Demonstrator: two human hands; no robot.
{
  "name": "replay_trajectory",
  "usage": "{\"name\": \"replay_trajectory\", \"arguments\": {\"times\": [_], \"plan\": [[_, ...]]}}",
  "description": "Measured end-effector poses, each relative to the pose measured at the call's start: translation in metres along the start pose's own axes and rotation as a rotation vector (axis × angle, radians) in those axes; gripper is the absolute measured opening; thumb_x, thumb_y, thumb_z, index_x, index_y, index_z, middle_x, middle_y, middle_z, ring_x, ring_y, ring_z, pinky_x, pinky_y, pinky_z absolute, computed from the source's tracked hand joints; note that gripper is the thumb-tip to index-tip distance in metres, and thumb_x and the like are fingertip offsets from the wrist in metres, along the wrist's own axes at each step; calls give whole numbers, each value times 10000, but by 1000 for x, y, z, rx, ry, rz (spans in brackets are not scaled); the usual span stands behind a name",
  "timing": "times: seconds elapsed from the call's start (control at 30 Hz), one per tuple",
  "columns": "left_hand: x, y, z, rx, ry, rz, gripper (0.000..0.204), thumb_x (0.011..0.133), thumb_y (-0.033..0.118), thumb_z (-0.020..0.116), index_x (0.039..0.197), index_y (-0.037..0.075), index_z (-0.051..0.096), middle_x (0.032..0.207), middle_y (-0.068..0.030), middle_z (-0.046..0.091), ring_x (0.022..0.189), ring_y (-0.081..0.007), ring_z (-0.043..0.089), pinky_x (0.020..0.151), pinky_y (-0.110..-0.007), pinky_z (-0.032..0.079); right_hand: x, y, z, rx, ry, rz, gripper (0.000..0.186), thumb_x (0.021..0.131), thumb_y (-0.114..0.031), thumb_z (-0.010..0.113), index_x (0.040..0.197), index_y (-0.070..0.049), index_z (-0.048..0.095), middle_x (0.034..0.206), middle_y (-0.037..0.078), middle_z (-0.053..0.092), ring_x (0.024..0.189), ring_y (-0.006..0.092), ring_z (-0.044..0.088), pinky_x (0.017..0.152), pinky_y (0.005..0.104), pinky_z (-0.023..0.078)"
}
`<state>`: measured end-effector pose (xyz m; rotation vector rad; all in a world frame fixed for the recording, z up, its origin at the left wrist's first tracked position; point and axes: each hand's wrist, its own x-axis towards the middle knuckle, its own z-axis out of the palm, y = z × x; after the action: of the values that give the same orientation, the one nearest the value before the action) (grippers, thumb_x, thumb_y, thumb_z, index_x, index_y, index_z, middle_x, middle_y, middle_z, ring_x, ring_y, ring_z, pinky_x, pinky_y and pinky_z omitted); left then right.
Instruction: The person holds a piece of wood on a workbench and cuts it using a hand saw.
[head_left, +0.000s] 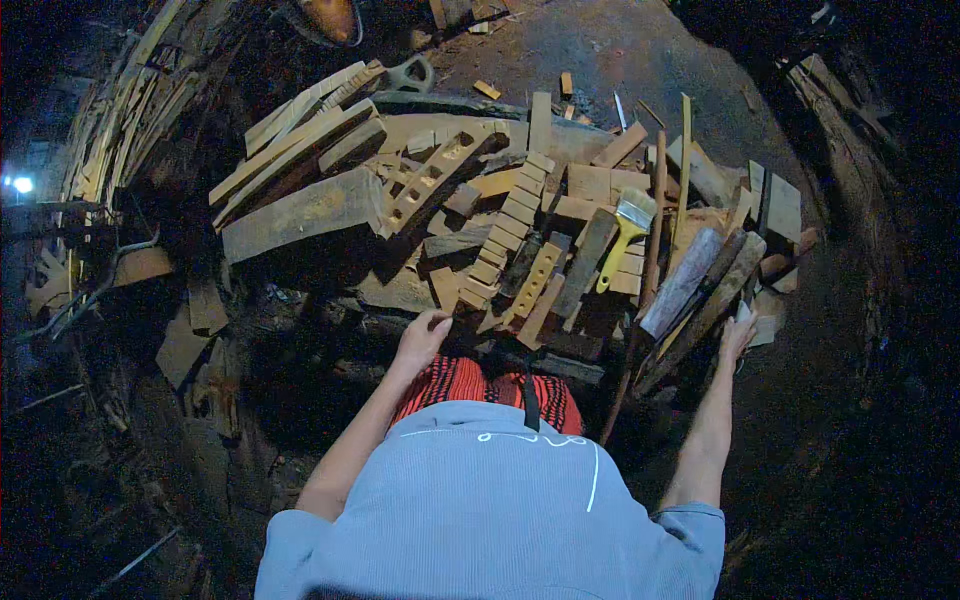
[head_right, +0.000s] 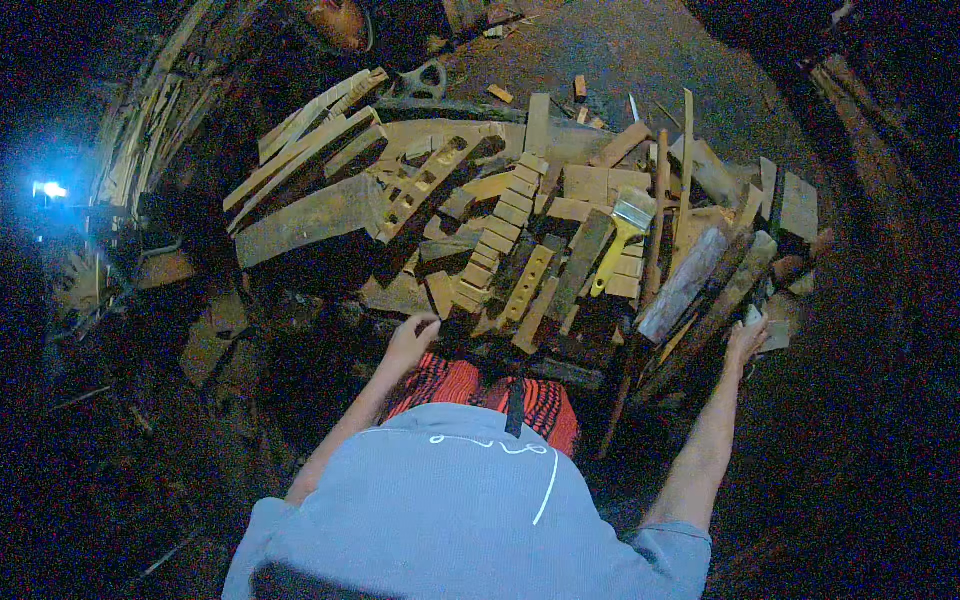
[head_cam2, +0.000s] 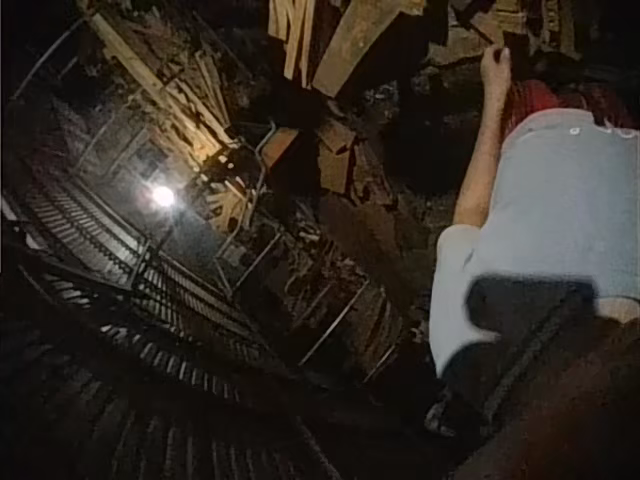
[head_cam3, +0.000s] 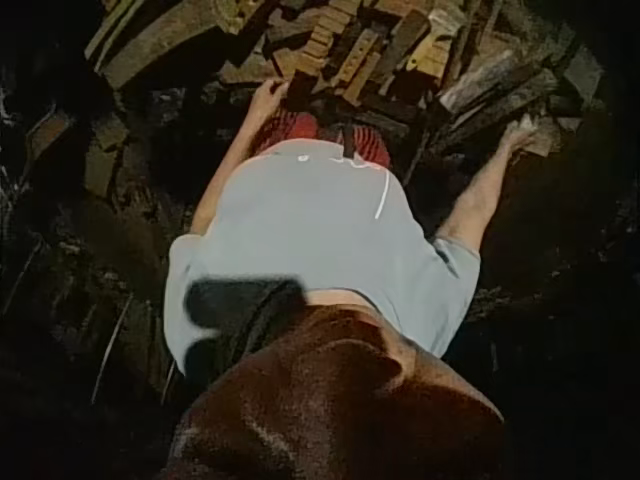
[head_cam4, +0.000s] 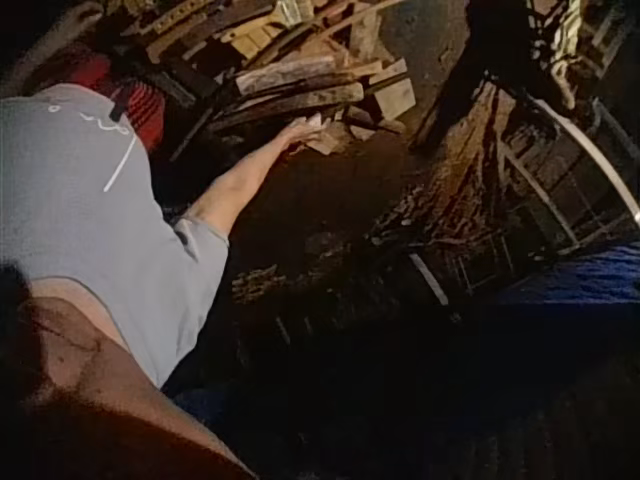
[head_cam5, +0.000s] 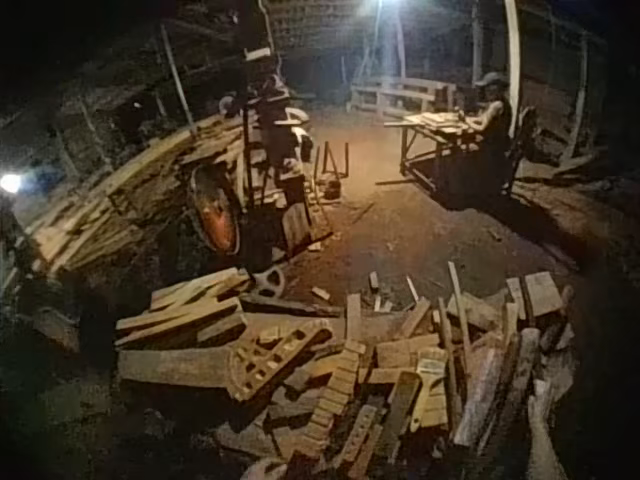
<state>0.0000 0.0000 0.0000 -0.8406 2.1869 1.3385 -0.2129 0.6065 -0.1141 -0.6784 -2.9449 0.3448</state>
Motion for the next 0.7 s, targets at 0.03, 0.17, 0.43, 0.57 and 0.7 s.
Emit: {"name": "replay_trajectory", "arguments": {"times": [0.03,0.17,0.43,0.57,0.7], "plan": [[8,2,0,11,68,42,372,845,262,580,1138,40,521,1122,-194,547,1037,-294,541,881,-362,417,-9,-6,-4,28,51,-35,690,781,-122,639,1354,-145,256,1170,225,480,1055,377,475,888,460,377],[31,23,24,133,243,308,369,843,244,576,1118,6,511,1075,-208,530,1025,-350,516,877,-382,408,-22,-1,-30,194,146,-55,616,790,-97,613,1332,-179,332,1104,227,518,988,391,504,827,474,406],[34,56,72,83,10,527,352,831,226,589,1073,-20,522,1018,-208,531,977,-355,519,856,-390,412,-47,37,-104,512,553,81,407,872,-238,579,1171,26,497,1033,146,592,914,258,569,819,370,432],[31,60,100,224,-79,644,331,818,203,629,1065,2,538,998,-194,573,949,-330,560,807,-360,451,-100,25,-160,892,609,271,235,873,-205,544,966,6,588,922,68,610,824,198,555,727,325,449],[39,61,126,109,-361,514,354,818,219,617,1049,-34,531,964,-221,562,930,-348,548,812,-396,439,-144,-9,-207,984,624,32,291,900,-315,471,887,-39,563,852,30,551,818,144,518,801,299,405]]}}
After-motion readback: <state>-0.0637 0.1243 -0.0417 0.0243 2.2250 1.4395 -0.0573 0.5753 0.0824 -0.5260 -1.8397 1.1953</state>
